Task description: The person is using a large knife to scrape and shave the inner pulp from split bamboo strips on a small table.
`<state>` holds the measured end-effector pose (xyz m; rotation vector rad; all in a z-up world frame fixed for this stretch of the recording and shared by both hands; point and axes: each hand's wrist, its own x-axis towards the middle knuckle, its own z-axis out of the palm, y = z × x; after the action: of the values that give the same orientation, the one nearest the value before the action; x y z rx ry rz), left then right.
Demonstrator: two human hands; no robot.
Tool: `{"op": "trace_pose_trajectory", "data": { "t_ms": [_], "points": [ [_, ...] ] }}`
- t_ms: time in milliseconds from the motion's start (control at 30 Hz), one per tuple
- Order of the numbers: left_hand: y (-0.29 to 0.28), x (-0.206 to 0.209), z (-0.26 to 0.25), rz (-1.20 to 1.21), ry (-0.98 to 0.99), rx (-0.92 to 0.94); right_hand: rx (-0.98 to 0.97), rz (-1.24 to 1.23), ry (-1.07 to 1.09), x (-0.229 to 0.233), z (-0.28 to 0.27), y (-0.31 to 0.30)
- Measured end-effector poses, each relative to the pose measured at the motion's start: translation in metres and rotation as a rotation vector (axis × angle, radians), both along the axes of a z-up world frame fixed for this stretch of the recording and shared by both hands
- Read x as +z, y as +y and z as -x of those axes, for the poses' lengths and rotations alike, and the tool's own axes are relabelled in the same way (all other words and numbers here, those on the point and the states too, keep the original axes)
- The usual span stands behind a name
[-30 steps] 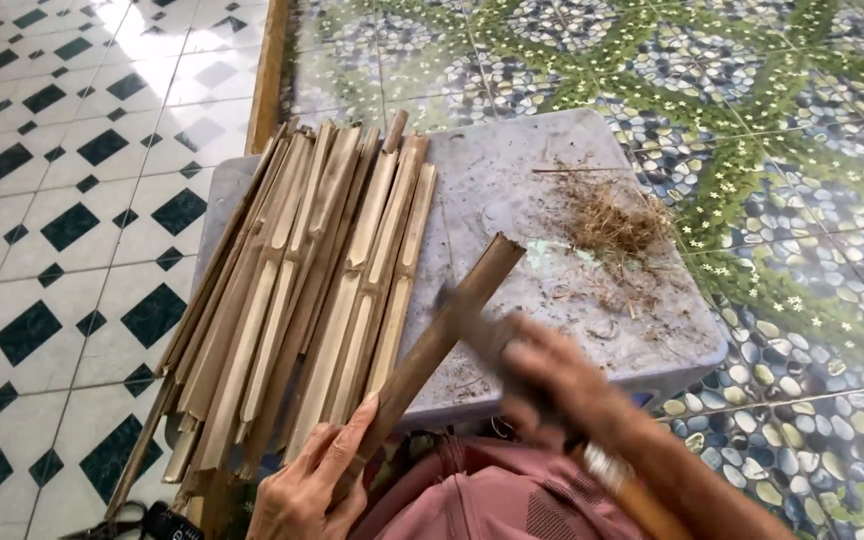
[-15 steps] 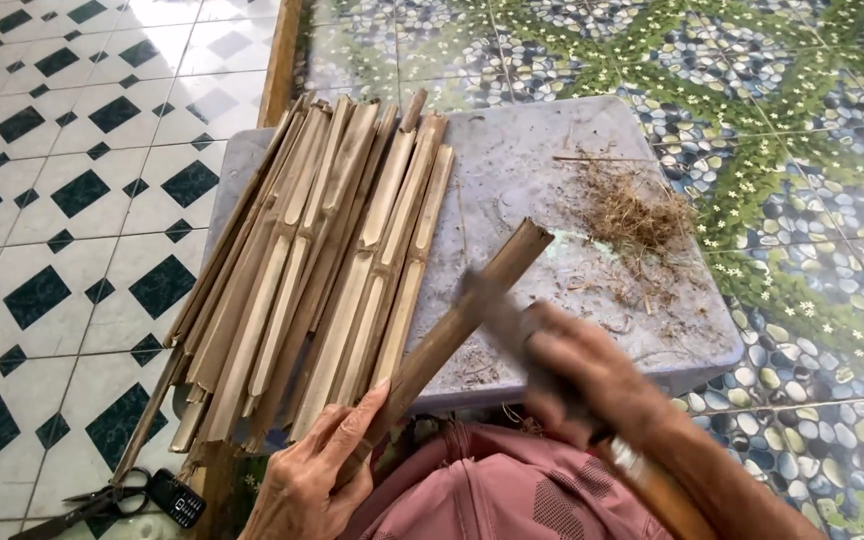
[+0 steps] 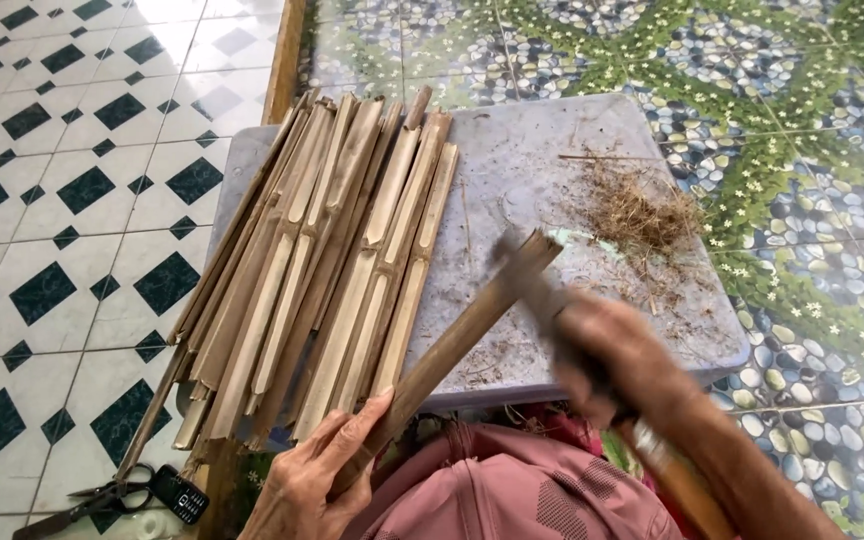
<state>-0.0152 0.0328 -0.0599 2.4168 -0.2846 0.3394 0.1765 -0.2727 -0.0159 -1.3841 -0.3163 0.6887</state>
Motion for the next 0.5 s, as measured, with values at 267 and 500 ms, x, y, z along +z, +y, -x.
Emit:
{"op": "trace_pose_trajectory", "data": {
  "t_ms": [267,500],
  "points": [
    [-0.007,0.01,-0.006,0.088,0.057,0.007,-0.002,0.226,0.032,0.006,0.008,0.009],
    [-0.013,0.012,-0.021,0.228,0.182,-0.021,0.06,0.282,0.131,-0.009,0.032,0.037]
  ]
}}
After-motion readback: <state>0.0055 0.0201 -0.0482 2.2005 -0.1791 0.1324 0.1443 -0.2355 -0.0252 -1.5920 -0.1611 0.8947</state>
